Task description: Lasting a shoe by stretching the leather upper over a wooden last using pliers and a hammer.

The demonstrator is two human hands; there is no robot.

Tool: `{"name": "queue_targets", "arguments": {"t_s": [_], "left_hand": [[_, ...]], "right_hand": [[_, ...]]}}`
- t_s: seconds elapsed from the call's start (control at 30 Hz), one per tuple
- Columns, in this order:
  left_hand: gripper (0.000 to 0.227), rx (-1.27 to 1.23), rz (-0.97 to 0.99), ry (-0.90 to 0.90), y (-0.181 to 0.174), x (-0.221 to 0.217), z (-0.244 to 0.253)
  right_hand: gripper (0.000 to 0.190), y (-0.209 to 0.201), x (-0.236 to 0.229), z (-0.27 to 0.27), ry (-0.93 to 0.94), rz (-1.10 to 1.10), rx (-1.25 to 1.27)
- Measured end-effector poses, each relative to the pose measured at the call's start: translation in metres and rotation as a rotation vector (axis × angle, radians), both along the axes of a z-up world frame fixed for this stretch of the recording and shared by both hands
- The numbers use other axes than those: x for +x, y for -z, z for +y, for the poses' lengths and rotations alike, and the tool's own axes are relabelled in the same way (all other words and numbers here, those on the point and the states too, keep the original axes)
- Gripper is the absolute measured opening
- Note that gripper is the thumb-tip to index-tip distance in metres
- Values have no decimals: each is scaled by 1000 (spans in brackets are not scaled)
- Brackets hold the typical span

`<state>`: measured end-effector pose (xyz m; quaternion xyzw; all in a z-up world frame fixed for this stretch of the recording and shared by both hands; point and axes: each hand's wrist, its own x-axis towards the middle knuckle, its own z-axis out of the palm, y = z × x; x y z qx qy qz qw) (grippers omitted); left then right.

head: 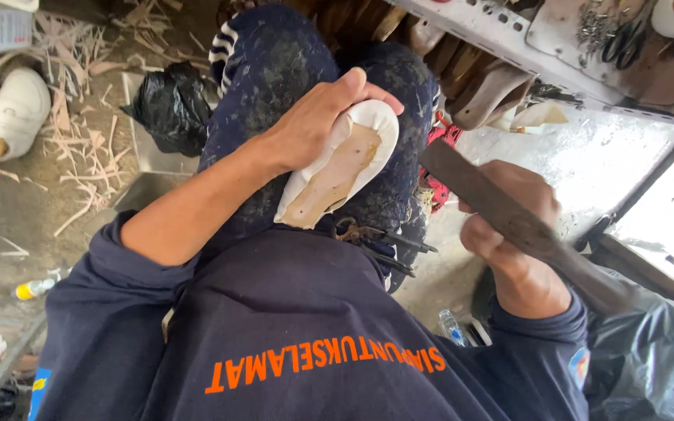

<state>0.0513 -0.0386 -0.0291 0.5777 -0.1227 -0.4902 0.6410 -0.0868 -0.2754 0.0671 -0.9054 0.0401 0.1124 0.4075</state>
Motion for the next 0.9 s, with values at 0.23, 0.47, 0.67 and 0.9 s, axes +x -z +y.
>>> {"name": "queue_targets", "arguments": {"t_s": [0.23, 0.47, 0.67, 0.9], "left_hand": [[100, 183, -22, 81, -12, 3, 1], [101, 133, 30, 67, -11, 3, -1], [104, 175, -4, 75, -17, 5, -2], [44, -224, -168, -71, 30, -9, 14]], "right_hand": [[19, 70, 7, -14, -373, -109, -136], [39, 18, 9, -30, -282, -18, -104], [24, 59, 24, -15, -236, 497, -299], [45, 38, 13, -12, -89, 341, 229]]}}
